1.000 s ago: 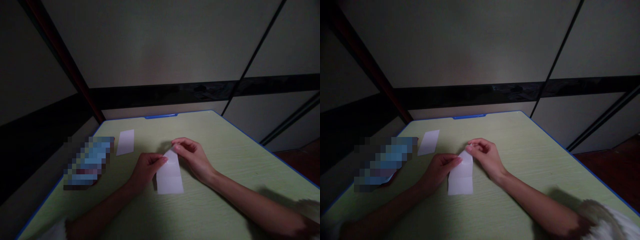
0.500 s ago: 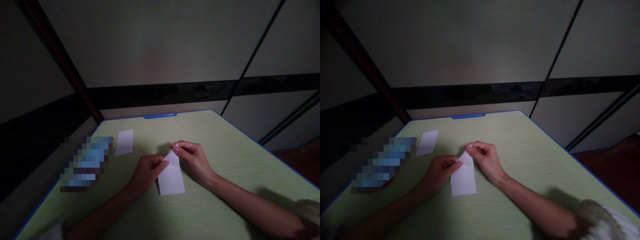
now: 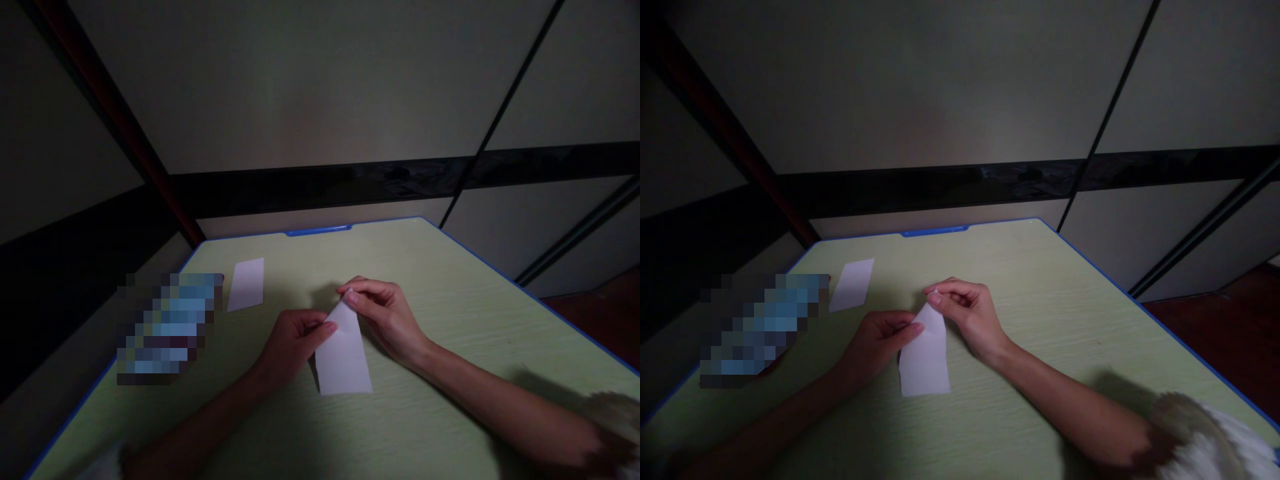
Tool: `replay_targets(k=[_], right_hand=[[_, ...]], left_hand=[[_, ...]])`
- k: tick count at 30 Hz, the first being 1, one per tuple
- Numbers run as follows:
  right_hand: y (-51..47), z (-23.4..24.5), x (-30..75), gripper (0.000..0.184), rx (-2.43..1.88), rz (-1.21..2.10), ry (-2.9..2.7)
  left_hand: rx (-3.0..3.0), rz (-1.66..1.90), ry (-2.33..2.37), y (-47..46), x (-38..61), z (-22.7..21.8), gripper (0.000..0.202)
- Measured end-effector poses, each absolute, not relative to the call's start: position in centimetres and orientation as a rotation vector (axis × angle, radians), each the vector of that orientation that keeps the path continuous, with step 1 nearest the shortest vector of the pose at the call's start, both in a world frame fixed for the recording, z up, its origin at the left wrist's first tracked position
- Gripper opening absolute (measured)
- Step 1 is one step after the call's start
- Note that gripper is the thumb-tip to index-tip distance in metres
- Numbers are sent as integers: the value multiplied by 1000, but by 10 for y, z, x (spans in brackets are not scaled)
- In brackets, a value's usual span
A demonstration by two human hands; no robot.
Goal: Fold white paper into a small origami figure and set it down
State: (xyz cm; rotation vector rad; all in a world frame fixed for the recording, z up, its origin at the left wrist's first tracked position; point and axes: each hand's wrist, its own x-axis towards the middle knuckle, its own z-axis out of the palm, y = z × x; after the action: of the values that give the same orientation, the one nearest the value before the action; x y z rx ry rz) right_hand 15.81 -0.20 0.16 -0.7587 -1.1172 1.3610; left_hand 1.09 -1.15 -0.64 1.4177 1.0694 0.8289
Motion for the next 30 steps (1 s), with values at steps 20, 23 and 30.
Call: replay_targets(k=[20,23,30], right_hand=[[0,2,158,2,-688,1371,-1046],[0,2,158,4,-686,1358,-1055],[-1,-4,156,7,-730,1282,-1131]], left_hand=[[1423,803,1061,-11,12,-6,24],[1424,799,1053,-10,12,-6,24],[1473,774,1016,-11,14,-3,23]])
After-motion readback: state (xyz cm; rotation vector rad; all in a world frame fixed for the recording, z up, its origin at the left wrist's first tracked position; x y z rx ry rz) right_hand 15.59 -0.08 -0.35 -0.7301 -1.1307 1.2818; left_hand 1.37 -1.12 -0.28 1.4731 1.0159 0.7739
